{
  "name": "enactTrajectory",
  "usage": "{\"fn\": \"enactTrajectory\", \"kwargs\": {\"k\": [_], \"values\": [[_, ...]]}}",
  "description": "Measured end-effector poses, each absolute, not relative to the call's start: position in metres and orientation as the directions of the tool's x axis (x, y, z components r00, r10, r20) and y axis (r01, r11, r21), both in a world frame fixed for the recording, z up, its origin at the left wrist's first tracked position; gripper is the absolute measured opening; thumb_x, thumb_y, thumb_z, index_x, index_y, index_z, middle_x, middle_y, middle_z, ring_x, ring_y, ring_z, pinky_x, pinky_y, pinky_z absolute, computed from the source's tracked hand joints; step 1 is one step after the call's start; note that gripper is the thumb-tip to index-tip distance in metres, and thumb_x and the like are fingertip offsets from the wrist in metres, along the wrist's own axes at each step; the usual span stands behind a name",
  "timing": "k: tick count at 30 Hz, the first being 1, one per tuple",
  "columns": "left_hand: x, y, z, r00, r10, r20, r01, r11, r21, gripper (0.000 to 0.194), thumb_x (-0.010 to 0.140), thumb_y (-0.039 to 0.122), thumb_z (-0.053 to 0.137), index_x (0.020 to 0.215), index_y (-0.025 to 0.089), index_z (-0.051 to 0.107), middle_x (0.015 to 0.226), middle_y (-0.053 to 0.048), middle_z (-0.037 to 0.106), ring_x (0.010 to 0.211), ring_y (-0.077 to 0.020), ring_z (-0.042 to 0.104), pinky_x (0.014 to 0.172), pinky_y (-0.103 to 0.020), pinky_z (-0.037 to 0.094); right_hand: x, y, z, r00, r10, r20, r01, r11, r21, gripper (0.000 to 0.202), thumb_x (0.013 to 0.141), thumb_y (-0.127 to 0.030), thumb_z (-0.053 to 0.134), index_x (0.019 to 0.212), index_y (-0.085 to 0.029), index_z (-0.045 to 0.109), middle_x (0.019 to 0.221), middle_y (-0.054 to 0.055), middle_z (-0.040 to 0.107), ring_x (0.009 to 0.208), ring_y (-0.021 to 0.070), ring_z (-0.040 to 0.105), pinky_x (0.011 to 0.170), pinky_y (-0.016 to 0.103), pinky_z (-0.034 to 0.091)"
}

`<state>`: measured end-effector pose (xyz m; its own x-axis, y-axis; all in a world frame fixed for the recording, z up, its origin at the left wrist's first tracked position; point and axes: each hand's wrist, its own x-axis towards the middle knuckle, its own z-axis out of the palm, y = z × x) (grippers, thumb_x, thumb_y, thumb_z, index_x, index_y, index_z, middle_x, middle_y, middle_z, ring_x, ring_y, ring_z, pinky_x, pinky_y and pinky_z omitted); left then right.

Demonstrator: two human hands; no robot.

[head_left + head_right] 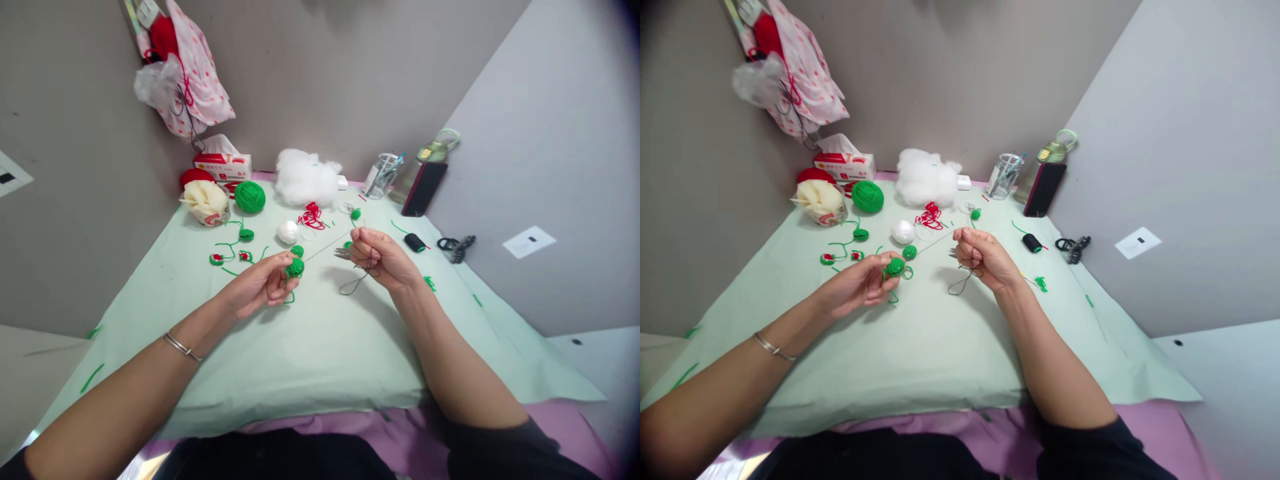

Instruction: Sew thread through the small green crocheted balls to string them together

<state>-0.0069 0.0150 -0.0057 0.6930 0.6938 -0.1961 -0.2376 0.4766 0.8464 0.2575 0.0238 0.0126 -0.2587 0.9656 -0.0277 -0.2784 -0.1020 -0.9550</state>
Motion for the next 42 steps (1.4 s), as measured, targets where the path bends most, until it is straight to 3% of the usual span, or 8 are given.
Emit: {"fn": "enactTrajectory", "kwargs": {"k": [11,15,19,26,31,35,38,42], "values": [[-0.013,0.015,-0.002,0.666,0.699,-0.262,-0.243,0.535,0.809,0.031,0.087,0.037,0.069,0.073,0.02,0.047,0.052,0.011,0.017,0.044,-0.006,0.015,0.036,-0.013,0.02,0.271,0.011,0.032,-0.269,0.963,0.011,-0.163,-0.035,-0.986,0.027,0.088,-0.044,0.07,0.083,-0.017,0.067,0.05,-0.008,0.027,0.048,0.0077,0.02,0.045,0.021,0.018],[-0.021,0.018,0.005,0.591,0.778,-0.213,-0.226,0.413,0.882,0.02,0.086,0.035,0.072,0.09,0.018,0.062,0.056,0.01,0.022,0.045,-0.0054,0.022,0.039,-0.014,0.024,0.285,0.006,0.038,-0.274,0.962,-0.008,0.365,0.096,-0.926,0.035,0.094,-0.05,0.061,0.097,-0.017,0.074,0.071,0.004,0.061,0.061,0.0142,0.051,0.055,0.027,0.039],[-0.032,0.024,0.012,0.505,0.856,-0.109,-0.201,0.24,0.95,0.024,0.086,0.037,0.073,0.099,0.017,0.066,0.082,-0.001,0.058,0.071,-0.0111,0.056,0.056,-0.018,0.047,0.298,0.008,0.041,0.025,0.979,0.204,0.766,0.112,-0.634,0.032,0.097,-0.041,0.055,0.106,-0.019,0.076,0.1,0.01,0.07,0.073,0.0172,0.06,0.067,0.031,0.044],[-0.036,0.028,0.008,0.584,0.803,-0.12,-0.114,0.227,0.967,0.022,0.091,0.039,0.067,0.094,0.018,0.063,0.09,-0.004,0.067,0.072,-0.0138,0.06,0.06,-0.024,0.049,0.286,-0.002,0.048,-0.272,0.956,0.114,0.474,0.236,-0.848,0.044,0.1,-0.05,0.05,0.108,-0.014,0.075,0.071,0.003,0.064,0.054,0.0104,0.042,0.055,0.026,0.037],[-0.035,0.029,0.008,0.508,0.85,-0.136,-0.135,0.235,0.963,0.025,0.09,0.04,0.068,0.102,0.018,0.066,0.088,-0.003,0.065,0.069,-0.0126,0.058,0.059,-0.023,0.05,0.268,-0.007,0.044,-0.63,0.766,-0.128,0.506,0.279,-0.816,0.045,0.102,-0.051,0.049,0.121,-0.018,0.073,0.092,0.006,0.074,0.074,0.0142,0.06,0.065,0.026,0.046],[-0.034,0.028,0.01,0.516,0.845,-0.141,-0.139,0.245,0.959,0.028,0.088,0.038,0.072,0.107,0.018,0.068,0.091,-0.004,0.066,0.069,-0.0125,0.057,0.06,-0.023,0.05,0.274,0.0,0.036,-0.476,0.878,-0.045,0.649,0.316,-0.692,0.036,0.101,-0.046,0.052,0.118,-0.022,0.074,0.122,0.007,0.073,0.108,0.0221,0.065,0.087,0.03,0.046],[-0.033,0.027,0.009,0.533,0.835,-0.139,-0.131,0.243,0.961,0.028,0.085,0.033,0.077,0.109,0.02,0.07,0.087,-0.002,0.065,0.07,-0.0127,0.058,0.063,-0.024,0.05,0.286,0.012,0.025,-0.156,0.985,0.069,0.879,0.17,-0.446,0.029,0.102,-0.032,0.049,0.109,-0.019,0.074,0.116,0.011,0.073,0.101,0.025,0.066,0.083,0.034,0.043],[-0.031,0.027,0.006,0.557,0.825,-0.095,-0.149,0.212,0.966,0.029,0.08,0.026,0.081,0.108,0.021,0.072,0.093,-0.004,0.066,0.077,-0.0147,0.061,0.069,-0.027,0.051,0.294,0.025,0.005,-0.124,0.992,0.012,0.987,0.125,-0.098,0.021,0.095,-0.017,0.056,0.108,-0.016,0.073,0.109,0.016,0.069,0.098,0.0275,0.062,0.074,0.033,0.039]]}}
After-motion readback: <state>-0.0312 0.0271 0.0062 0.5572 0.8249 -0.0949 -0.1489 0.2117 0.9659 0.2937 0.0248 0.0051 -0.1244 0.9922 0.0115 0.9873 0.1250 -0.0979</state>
